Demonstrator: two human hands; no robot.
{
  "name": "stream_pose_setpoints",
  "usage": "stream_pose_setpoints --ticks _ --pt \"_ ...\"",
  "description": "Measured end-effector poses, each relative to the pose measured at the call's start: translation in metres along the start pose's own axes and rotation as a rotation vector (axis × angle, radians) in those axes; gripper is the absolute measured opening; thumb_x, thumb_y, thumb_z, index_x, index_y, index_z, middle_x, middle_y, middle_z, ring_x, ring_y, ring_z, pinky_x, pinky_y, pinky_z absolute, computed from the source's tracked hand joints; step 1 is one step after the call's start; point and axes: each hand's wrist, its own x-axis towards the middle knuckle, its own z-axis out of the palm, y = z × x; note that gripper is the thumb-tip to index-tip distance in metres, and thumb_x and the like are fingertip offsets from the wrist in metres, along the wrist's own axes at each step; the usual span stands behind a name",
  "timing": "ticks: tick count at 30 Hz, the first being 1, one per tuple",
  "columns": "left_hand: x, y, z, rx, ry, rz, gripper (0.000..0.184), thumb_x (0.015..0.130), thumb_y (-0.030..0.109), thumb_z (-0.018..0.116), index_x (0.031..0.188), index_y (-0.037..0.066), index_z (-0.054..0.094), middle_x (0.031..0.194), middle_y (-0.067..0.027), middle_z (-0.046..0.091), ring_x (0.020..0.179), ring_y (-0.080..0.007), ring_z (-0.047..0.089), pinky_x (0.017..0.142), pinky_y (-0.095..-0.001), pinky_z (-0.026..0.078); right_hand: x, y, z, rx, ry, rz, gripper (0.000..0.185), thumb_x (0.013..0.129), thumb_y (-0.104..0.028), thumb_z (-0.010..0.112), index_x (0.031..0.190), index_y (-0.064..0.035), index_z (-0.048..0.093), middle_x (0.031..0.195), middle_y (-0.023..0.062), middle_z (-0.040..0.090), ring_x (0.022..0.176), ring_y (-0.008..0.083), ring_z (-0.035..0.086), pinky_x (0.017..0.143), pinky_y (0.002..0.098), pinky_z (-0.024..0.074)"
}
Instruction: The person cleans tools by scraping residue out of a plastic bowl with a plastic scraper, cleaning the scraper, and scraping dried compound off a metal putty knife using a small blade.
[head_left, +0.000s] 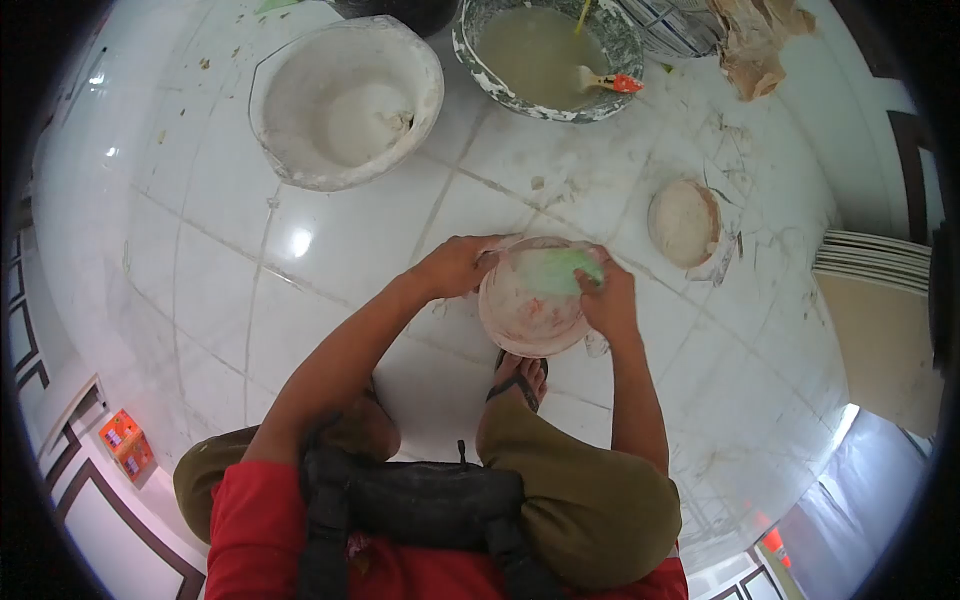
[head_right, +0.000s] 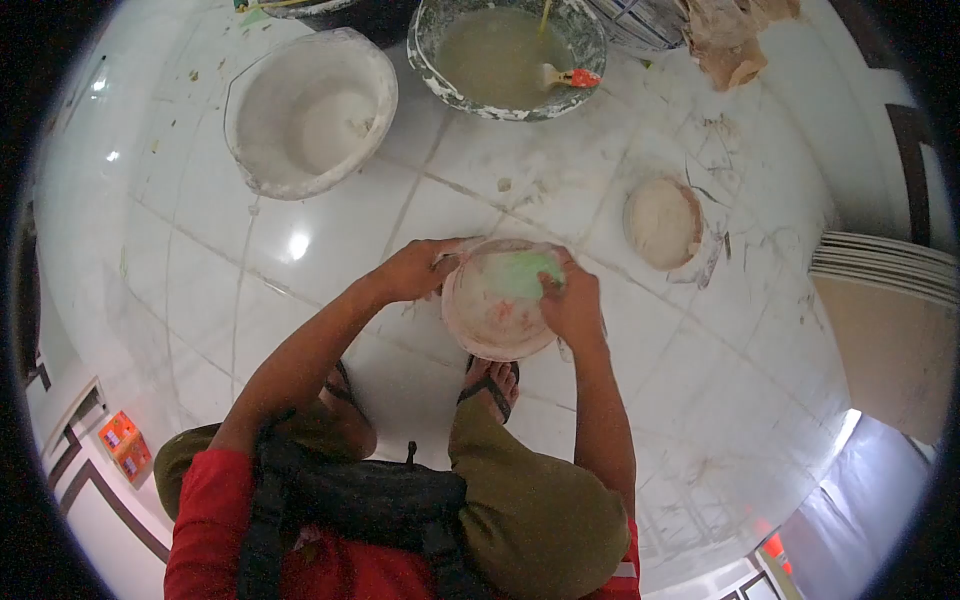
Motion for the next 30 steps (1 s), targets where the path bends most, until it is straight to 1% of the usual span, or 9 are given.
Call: stream_pose_setpoints --ticks 5,7,10,13,17,23,25,28,30 --pt "0.001 -0.003 0.002 0.058 0.040 0.035 0.042 0.107 0.021 0.052 0.145 0.007 0.056 0.085 -0.0185 0.075 0.064 -0.0251 0.072 0.072 -0.0390 0.059 -0.008 0.010 0.022 0.091 0.014 0.005 0.043 0.090 -0.006 0.068 0.132 -0.0030 0.062 0.102 0.0273 0.073 0.099 0.0460 0.071 0.085 0.0464 0.0562" --pt "0.002 -0.006 0.003 -0.002 -0.005 -0.034 0.043 0.108 0.025 0.052 0.146 0.006 0.055 0.098 -0.0220 0.075 0.067 -0.0230 0.072 0.071 -0.0393 0.060 -0.002 0.004 0.017 0.030 0.001 -0.044 0.044 0.089 -0.006 0.068 0.132 -0.0017 0.062 0.102 0.0269 0.073 0.099 0.0461 0.071 0.086 0.0467 0.0563" --pt "0.005 -0.012 0.004 0.052 0.014 0.070 0.042 0.108 0.026 0.052 0.147 0.008 0.055 0.099 -0.0215 0.075 0.070 -0.0224 0.072 0.072 -0.0395 0.060 0.006 0.009 0.010 0.159 -0.063 0.032 0.046 0.088 -0.007 0.069 0.133 -0.0005 0.061 0.103 0.0264 0.073 0.099 0.0462 0.071 0.086 0.0477 0.0562" --pt "0.003 -0.010 0.005 0.035 0.047 0.042 0.043 0.108 0.026 0.052 0.148 0.009 0.055 0.099 -0.0197 0.075 0.072 -0.0217 0.072 0.072 -0.0387 0.060 0.000 0.011 0.024 0.086 0.027 -0.126 0.044 0.089 -0.007 0.069 0.131 -0.0023 0.062 0.103 0.0272 0.073 0.098 0.0471 0.070 0.085 0.0486 0.0559" --pt "0.003 -0.008 0.005 -0.024 -0.024 0.019 0.043 0.108 0.026 0.052 0.148 0.009 0.055 0.101 -0.0197 0.075 0.071 -0.0219 0.072 0.071 -0.0378 0.060 0.010 -0.012 0.000 0.102 -0.130 0.034 0.040 0.090 -0.005 0.067 0.129 -0.0017 0.062 0.101 0.0281 0.072 0.097 0.0487 0.068 0.084 0.0488 0.0548" --pt "0.003 0.001 0.004 -0.059 0.004 -0.038 0.043 0.106 0.019 0.051 0.148 0.010 0.054 0.098 -0.0178 0.076 0.073 -0.0237 0.074 0.066 -0.0379 0.062 0.016 -0.007 -0.002 -0.054 -0.199 -0.157 0.039 0.091 -0.005 0.067 0.129 -0.0047 0.064 0.095 0.0250 0.072 0.092 0.0482 0.069 0.083 0.0491 0.0546" --pt "0.002 -0.004 0.003 0.098 0.022 0.098 0.045 0.108 0.026 0.053 0.150 0.010 0.053 0.097 -0.0198 0.075 0.072 -0.0232 0.073 0.071 -0.0389 0.061 0.025 -0.029 -0.015 0.035 -0.257 0.105 0.039 0.090 -0.005 0.067 0.129 -0.0069 0.065 0.104 0.0257 0.072 0.095 0.0478 0.067 0.086 0.0499 0.0537" --pt "0.001 0.001 0.005 -0.028 -0.009 -0.028 0.045 0.107 0.025 0.053 0.150 0.009 0.052 0.099 -0.0221 0.075 0.072 -0.0235 0.073 0.072 -0.0392 0.061 0.010 -0.017 0.002 0.020 -0.253 -0.145 0.042 0.088 -0.005 0.068 0.130 -0.0072 0.065 0.121 0.0288 0.066 0.102 0.0474 0.065 0.090 0.0509 0.0528" --pt "0.000 0.004 0.005 -0.030 -0.011 -0.003 0.045 0.107 0.025 0.053 0.149 0.009 0.052 0.098 -0.0227 0.075 0.072 -0.0236 0.073 0.072 -0.0394 0.061 0.018 -0.014 -0.006 -0.023 -0.309 -0.037 0.043 0.088 -0.005 0.069 0.130 -0.0074 0.065 0.129 0.0289 0.062 0.106 0.0471 0.064 0.092 0.0508 0.0523"
